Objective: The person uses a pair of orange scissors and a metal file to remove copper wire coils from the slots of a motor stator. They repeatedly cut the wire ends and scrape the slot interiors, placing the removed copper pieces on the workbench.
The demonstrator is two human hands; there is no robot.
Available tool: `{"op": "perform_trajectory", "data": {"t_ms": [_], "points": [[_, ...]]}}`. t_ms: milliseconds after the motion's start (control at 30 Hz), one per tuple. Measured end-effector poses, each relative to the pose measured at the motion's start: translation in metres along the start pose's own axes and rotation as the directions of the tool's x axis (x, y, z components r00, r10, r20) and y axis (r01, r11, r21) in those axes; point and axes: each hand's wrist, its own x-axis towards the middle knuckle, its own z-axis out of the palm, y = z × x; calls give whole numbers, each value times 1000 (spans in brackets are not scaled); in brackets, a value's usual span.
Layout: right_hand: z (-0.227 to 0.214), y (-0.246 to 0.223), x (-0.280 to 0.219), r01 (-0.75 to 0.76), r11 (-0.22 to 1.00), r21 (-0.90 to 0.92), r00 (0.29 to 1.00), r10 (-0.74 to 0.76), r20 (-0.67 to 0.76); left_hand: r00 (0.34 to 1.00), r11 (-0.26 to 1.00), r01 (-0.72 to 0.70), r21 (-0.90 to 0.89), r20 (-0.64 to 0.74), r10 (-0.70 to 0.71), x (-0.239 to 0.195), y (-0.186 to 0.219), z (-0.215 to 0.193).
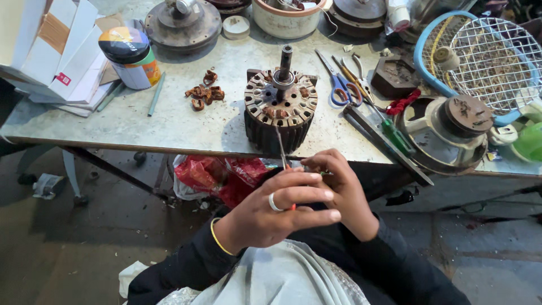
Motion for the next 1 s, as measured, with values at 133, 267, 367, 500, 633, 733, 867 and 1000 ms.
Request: {"op": "perform_trajectory", "data": {"t_ms": [133,267,367,500,633,733,867,1000], "points": [[2,1,-11,-21,996,83,992,10,123,994,1000,-2,11,107,1,-3,-7,14],[11,26,-18,-44,908,417,990,-18,143,990,999,31,-38,140,-26,-1,-18,36],[14,47,-18,-183,868,462,983,156,96,996,1000,-30,-8,89,31,-2,-18,36],[11,48,-6,-203,954,222,979,199,43,1000,995,11,103,-9,-10,10,-17,28],[2,10,1,-193,979,59,975,184,128,994,984,55,168,-100,-38,12,-24,8],[9,-12,13,-427,799,423,902,406,144,954,939,242,244,-235,-185,4,-45,-14],[12,-23,23,-476,703,528,860,498,112,885,898,414,146,-297,-359,-7,-102,-40],[6,-21,27,-491,621,611,855,479,199,841,870,490,-62,-228,-490,-15,-146,-40]]}}
